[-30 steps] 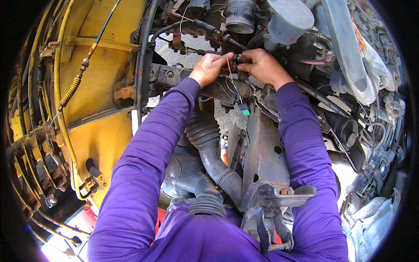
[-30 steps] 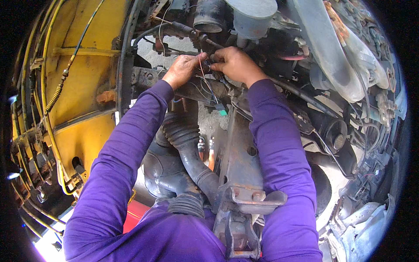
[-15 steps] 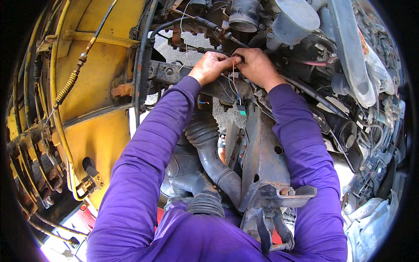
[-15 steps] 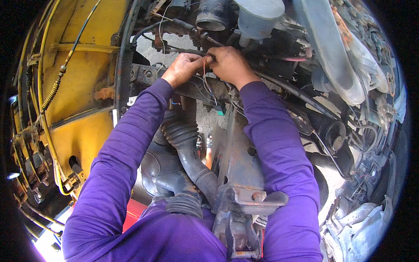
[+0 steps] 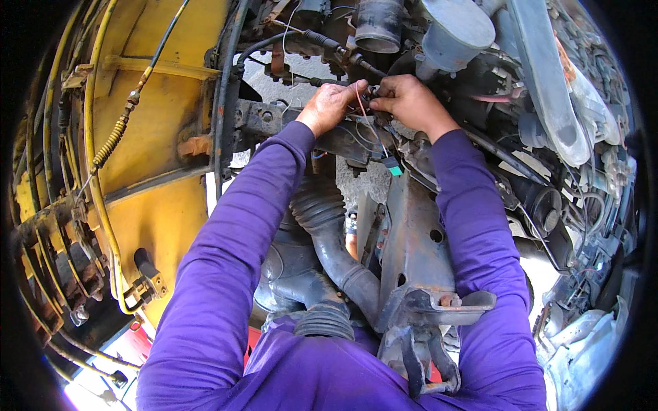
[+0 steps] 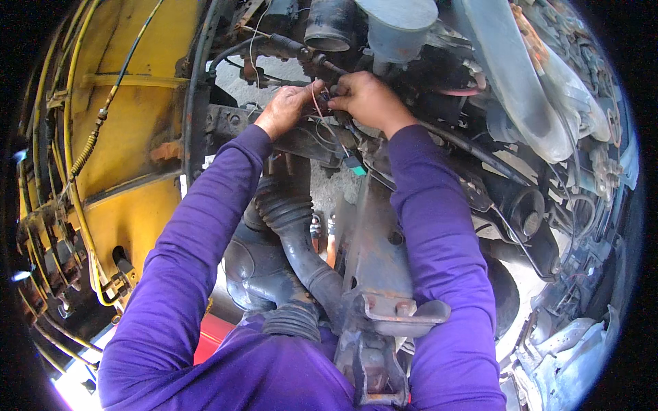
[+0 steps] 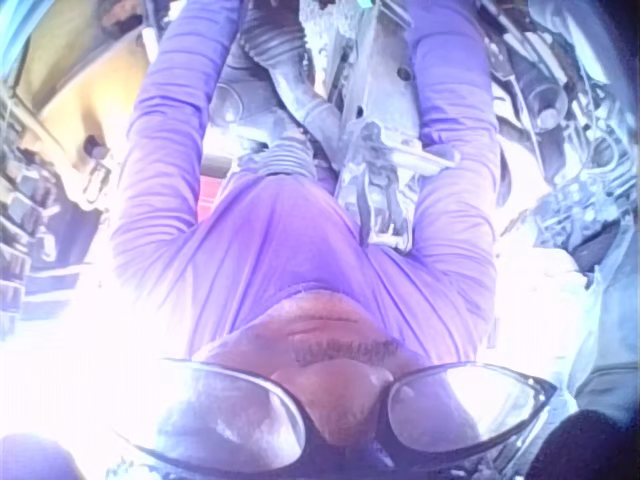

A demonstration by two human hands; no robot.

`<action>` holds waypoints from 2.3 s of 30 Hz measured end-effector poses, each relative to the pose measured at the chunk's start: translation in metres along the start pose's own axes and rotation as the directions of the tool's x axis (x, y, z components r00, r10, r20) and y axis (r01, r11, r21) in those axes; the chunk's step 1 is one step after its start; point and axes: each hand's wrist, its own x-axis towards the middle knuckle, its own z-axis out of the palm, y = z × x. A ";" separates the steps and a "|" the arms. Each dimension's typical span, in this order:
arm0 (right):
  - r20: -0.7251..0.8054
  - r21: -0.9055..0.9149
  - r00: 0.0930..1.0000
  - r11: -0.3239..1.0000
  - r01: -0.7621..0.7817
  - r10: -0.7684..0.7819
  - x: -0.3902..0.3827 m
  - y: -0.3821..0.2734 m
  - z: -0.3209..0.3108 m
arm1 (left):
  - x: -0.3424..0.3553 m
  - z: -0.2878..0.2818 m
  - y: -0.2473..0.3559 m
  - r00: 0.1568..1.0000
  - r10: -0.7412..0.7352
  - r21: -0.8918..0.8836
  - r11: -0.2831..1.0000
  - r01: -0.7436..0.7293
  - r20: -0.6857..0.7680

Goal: The person works on a vehicle's engine bay, stripping and twisting wires, then uses a screwdriver on a tire. The person moves around the vehicle and walks into a workshop area.

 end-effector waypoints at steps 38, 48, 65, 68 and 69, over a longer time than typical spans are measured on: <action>0.083 0.099 0.989 0.989 0.111 -0.119 0.002 0.017 0.004 | 0.004 -0.003 -0.020 0.958 0.266 0.258 0.923 -0.285 0.108; -0.243 -0.226 0.951 0.965 0.135 -0.190 0.008 0.002 0.028 | -0.002 0.000 0.012 0.986 -0.153 -0.010 0.988 0.154 0.072; 0.191 0.195 0.981 0.979 -0.062 0.024 0.001 0.011 0.000 | 0.000 -0.002 -0.008 0.998 0.059 -0.046 0.997 -0.058 0.028; 0.034 -0.074 0.994 0.992 0.104 -0.102 0.000 -0.001 0.006 | -0.002 -0.005 0.008 0.990 -0.110 -0.113 0.986 0.120 0.091; -0.017 -0.113 0.992 0.986 0.121 -0.123 0.001 -0.002 0.009 | -0.003 -0.007 0.013 0.982 -0.158 -0.091 0.982 0.168 0.107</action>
